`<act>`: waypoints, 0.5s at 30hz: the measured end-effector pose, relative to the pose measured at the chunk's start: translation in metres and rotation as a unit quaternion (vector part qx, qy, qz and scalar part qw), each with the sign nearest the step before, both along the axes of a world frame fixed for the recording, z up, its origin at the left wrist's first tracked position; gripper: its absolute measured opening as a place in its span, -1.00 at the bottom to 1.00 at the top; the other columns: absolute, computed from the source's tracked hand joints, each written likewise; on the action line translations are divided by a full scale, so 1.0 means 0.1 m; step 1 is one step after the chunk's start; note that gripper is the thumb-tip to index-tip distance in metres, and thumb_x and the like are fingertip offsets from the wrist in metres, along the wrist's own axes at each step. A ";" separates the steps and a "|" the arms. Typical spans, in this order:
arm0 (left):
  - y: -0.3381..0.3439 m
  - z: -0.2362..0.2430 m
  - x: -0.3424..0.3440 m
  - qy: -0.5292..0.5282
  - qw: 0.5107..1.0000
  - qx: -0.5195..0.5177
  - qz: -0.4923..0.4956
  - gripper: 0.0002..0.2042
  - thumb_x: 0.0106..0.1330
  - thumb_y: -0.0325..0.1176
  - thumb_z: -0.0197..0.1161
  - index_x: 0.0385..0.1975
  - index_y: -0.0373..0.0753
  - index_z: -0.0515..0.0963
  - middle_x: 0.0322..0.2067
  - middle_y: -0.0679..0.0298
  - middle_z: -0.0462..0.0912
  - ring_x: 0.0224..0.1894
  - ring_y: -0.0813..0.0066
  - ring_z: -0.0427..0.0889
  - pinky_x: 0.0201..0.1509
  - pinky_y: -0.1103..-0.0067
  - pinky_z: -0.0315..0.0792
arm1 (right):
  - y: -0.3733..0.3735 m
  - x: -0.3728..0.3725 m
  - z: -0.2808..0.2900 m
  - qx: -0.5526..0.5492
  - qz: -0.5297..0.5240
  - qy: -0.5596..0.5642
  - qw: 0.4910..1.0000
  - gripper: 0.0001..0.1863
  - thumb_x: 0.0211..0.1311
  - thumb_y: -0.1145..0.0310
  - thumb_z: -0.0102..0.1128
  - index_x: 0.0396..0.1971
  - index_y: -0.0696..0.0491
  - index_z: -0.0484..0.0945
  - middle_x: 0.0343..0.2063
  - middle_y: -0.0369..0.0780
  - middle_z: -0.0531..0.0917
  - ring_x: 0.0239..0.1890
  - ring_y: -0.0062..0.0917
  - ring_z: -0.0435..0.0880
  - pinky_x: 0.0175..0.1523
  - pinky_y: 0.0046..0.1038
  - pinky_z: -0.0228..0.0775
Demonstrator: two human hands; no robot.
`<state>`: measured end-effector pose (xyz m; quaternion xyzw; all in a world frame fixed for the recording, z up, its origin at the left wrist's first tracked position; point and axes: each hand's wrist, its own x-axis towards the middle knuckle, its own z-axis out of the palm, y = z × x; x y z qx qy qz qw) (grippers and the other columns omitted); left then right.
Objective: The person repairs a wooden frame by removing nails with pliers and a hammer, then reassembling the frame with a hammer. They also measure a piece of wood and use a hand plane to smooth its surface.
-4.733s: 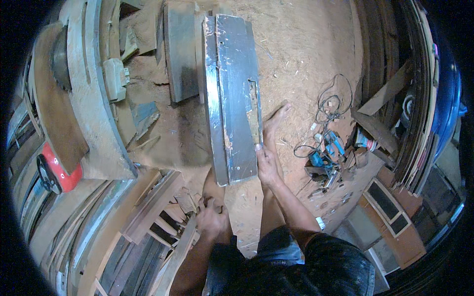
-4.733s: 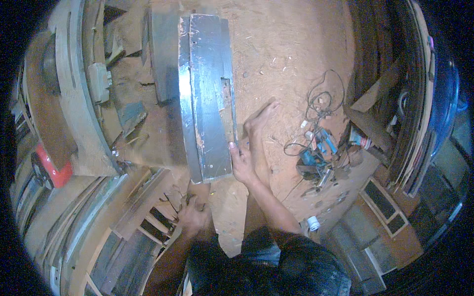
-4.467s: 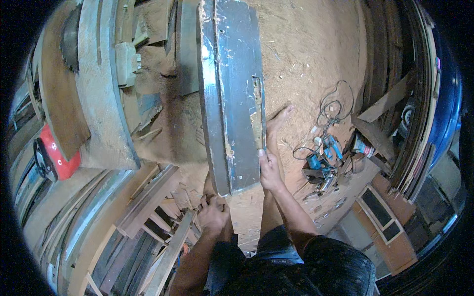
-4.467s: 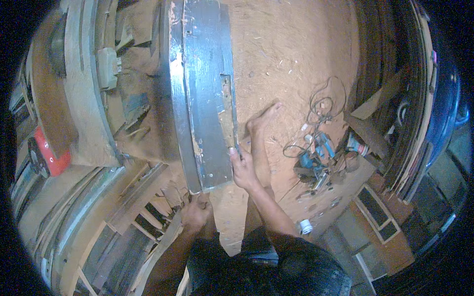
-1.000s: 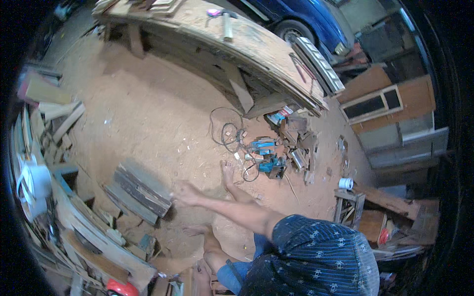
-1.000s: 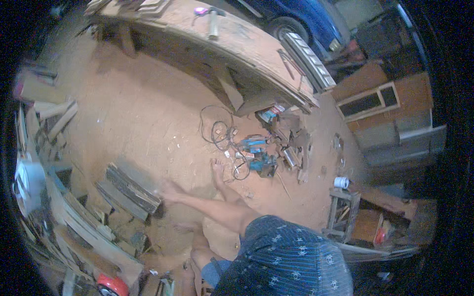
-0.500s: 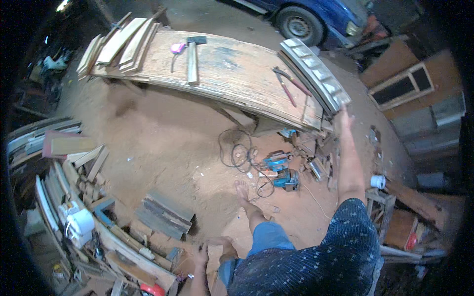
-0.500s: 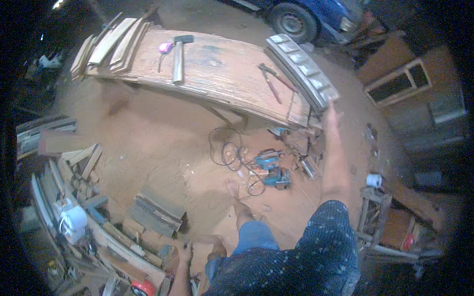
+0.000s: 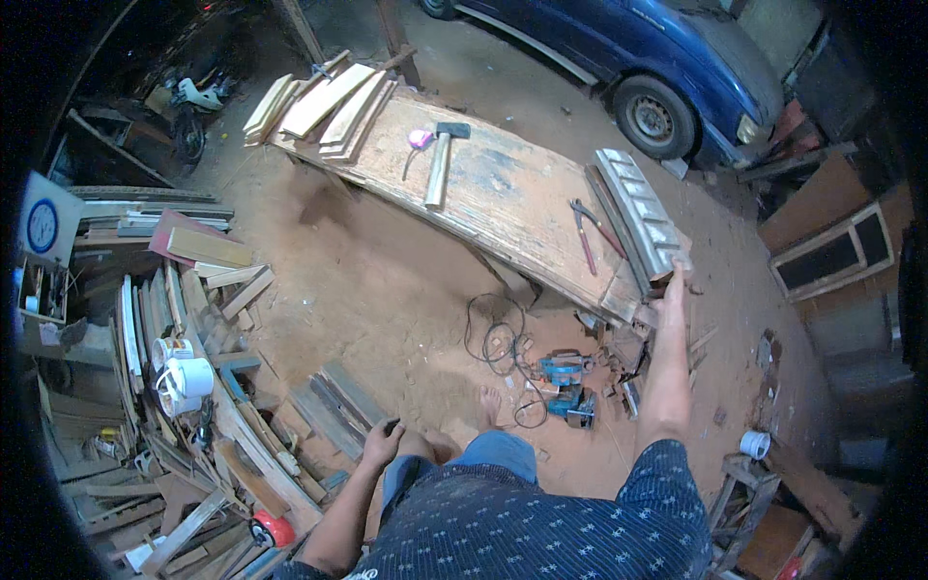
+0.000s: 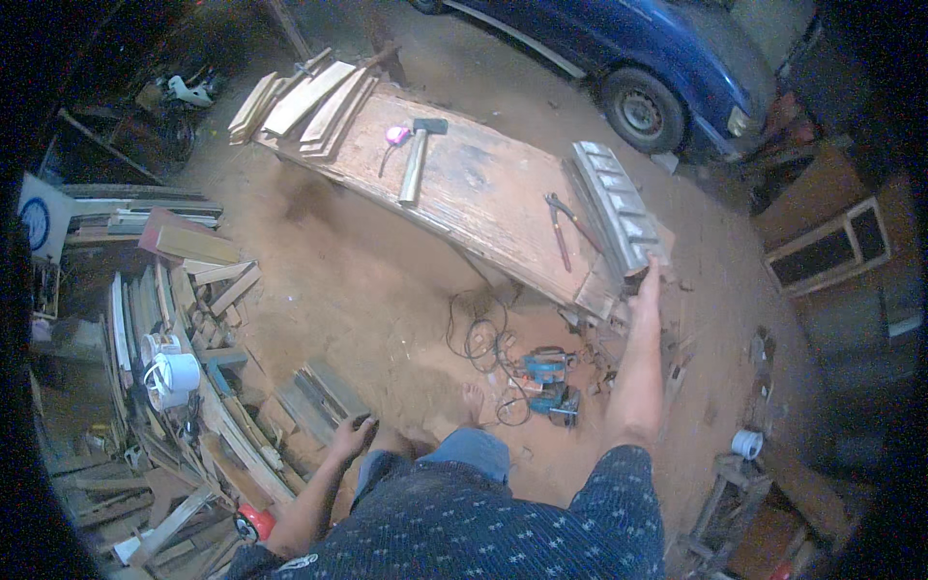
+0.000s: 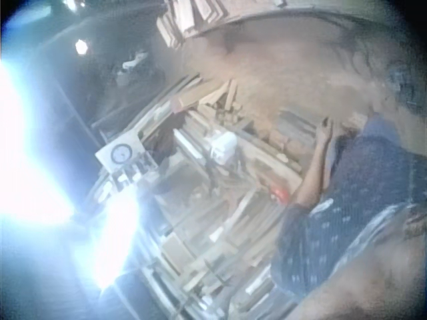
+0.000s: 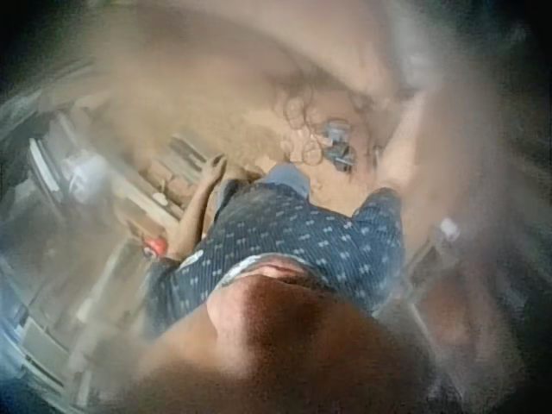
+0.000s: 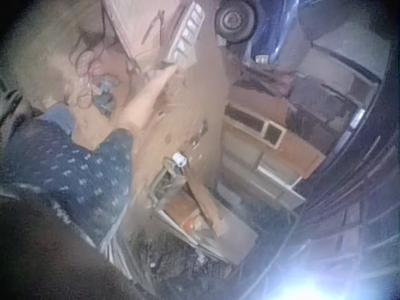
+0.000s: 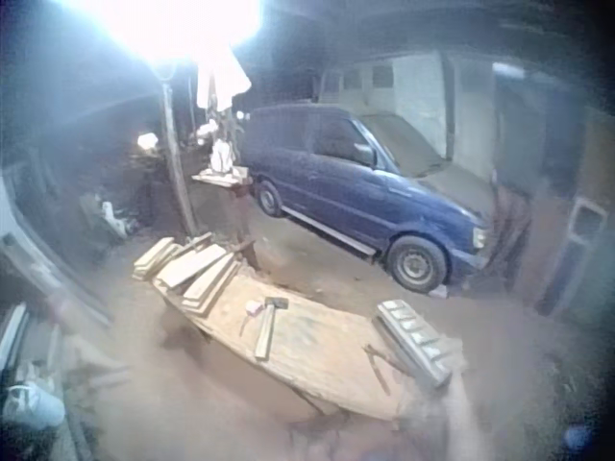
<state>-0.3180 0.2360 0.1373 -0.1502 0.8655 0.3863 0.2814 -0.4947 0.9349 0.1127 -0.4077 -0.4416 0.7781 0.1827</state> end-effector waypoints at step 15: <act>1.87 0.27 -2.61 0.038 0.944 0.324 -0.058 -0.58 0.42 -0.03 0.23 0.02 -0.28 0.57 -0.29 0.26 0.66 -0.30 0.54 0.61 -0.21 0.51 0.51 | -2.23 -0.55 0.62 0.034 -0.052 -0.038 0.997 -0.10 0.21 -0.15 0.28 0.45 -0.03 0.16 0.43 -0.16 0.21 0.43 -0.28 0.17 0.39 -0.02 0.09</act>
